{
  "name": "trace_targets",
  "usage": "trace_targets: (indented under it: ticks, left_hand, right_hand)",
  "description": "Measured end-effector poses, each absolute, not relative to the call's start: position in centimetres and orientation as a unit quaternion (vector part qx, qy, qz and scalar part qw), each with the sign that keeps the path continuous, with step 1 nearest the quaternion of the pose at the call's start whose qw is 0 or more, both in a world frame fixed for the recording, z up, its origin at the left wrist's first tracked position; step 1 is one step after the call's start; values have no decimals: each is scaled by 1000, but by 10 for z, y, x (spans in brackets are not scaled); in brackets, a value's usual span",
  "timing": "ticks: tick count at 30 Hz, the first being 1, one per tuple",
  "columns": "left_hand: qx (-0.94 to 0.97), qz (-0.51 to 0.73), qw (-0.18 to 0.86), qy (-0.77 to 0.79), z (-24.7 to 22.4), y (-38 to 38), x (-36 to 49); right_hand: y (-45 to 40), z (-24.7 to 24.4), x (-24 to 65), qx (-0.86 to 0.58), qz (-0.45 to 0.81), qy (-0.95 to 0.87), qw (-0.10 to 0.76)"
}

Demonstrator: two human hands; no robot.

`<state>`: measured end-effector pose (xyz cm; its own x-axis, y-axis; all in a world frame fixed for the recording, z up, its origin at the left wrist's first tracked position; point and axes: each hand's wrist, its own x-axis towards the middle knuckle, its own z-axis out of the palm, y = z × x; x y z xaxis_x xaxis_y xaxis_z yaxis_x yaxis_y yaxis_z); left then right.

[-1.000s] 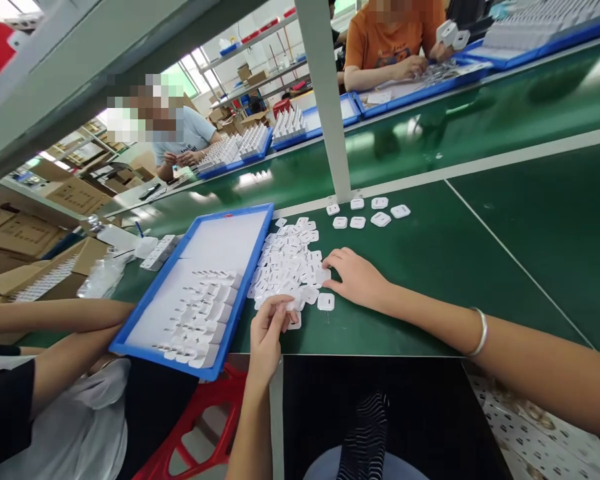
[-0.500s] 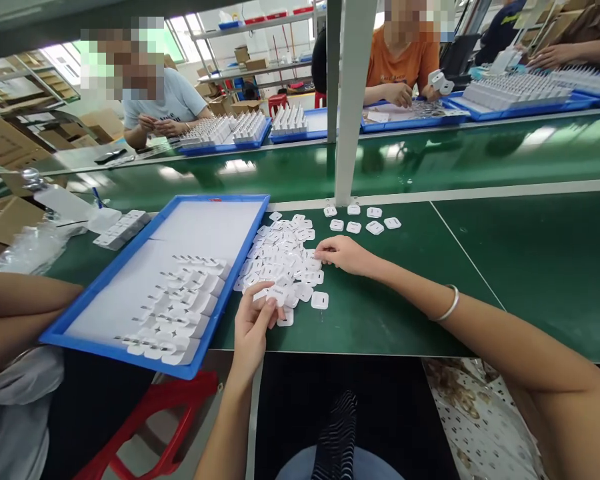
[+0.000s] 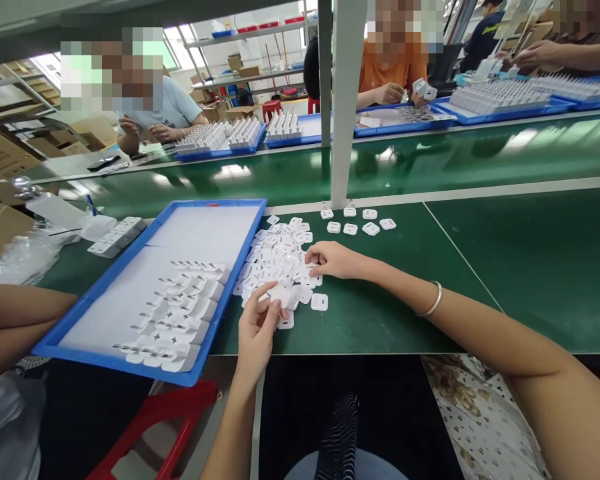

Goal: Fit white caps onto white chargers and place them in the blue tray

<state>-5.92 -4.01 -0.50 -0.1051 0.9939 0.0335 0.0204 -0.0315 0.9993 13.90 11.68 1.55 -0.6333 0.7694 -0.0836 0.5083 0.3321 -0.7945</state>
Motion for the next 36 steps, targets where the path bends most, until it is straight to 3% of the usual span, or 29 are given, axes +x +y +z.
trace_targets:
  ticks: [12, 20, 29, 36]
  left_hand:
    - [466, 486, 437, 596, -2, -28, -66]
    - [564, 456, 382, 573, 60, 21, -29]
    - [515, 446, 563, 468, 72, 70, 3]
    - [410, 457, 649, 449, 54, 67, 0]
  right_hand:
    - [112, 17, 132, -369, 470, -758, 261]
    - [95, 42, 165, -351, 619, -600, 365]
    - [89, 41, 185, -368, 668, -403, 506]
    - [83, 41, 178, -403, 623, -411, 530]
